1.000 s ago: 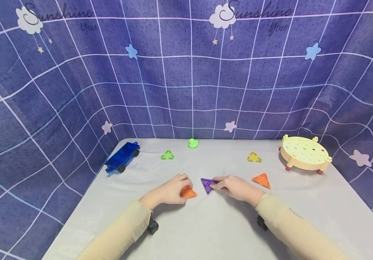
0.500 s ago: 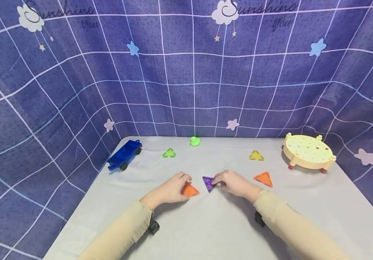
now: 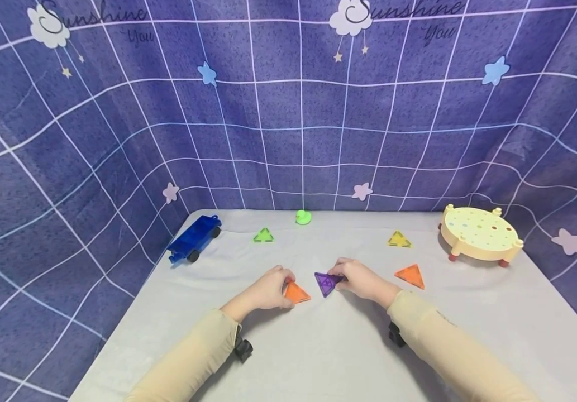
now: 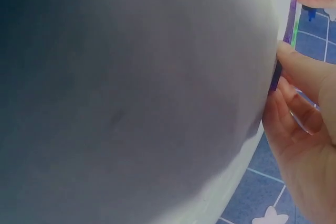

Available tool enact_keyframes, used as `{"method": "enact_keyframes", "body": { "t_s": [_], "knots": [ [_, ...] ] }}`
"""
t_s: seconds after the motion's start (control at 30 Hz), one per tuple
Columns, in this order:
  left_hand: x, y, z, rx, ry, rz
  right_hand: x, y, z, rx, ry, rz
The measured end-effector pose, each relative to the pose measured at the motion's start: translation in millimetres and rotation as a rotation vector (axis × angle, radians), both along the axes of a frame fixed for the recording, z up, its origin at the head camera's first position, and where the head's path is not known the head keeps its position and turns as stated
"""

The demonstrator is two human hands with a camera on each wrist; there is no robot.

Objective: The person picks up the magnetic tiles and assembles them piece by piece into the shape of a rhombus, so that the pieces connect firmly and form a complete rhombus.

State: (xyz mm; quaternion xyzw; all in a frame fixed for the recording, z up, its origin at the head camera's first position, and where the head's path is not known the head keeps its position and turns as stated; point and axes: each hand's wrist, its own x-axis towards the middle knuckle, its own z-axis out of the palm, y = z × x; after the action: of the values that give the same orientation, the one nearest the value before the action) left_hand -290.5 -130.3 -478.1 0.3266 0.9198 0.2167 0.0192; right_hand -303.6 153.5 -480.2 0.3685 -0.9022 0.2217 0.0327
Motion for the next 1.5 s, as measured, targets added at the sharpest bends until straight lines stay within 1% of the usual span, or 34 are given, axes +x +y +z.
{"method": "enact_keyframes", "body": {
  "t_s": [0.13, 0.3, 0.47, 0.63, 0.73, 0.77, 0.97, 1.0, 1.33, 1.5],
  "knots": [
    [-0.9, 3.0, 1.7, -0.010, -0.026, 0.006, -0.8, -1, 0.9, -0.004, -0.007, 0.002],
    [-1.9, 6.6, 5.4, -0.024, -0.058, -0.002, -0.1, -1, 2.1, -0.007, -0.008, 0.009],
    [-3.4, 9.2, 11.4, 0.002, -0.089, -0.015, 0.0, -1, 2.7, -0.017, 0.003, 0.024],
    [-6.1, 10.8, 11.4, 0.064, -0.149, 0.032, -0.1, -2, 4.1, -0.016, -0.003, 0.029],
    [-8.2, 10.4, 10.6, 0.100, -0.172, 0.055, -0.1, -3, 4.9, -0.015, -0.010, 0.032],
    [-8.5, 10.3, 10.6, 0.103, -0.166, 0.053, -0.3, -4, 4.8, -0.017, -0.011, 0.035],
    [-9.8, 11.4, 10.8, 0.125, -0.190, 0.071, -0.8, -5, 4.5, -0.019, -0.011, 0.042],
    [-10.1, 12.2, 11.0, 0.130, -0.201, 0.079, -0.8, -5, 4.4, -0.019, -0.012, 0.042],
    [-11.2, 22.9, 14.3, 0.155, -0.231, 0.089, -0.9, -7, -0.7, -0.028, -0.007, 0.047],
    [-13.3, 26.0, 13.2, 0.167, -0.230, 0.109, -3.5, -6, -1.8, -0.027, -0.005, 0.053]
  ]
}}
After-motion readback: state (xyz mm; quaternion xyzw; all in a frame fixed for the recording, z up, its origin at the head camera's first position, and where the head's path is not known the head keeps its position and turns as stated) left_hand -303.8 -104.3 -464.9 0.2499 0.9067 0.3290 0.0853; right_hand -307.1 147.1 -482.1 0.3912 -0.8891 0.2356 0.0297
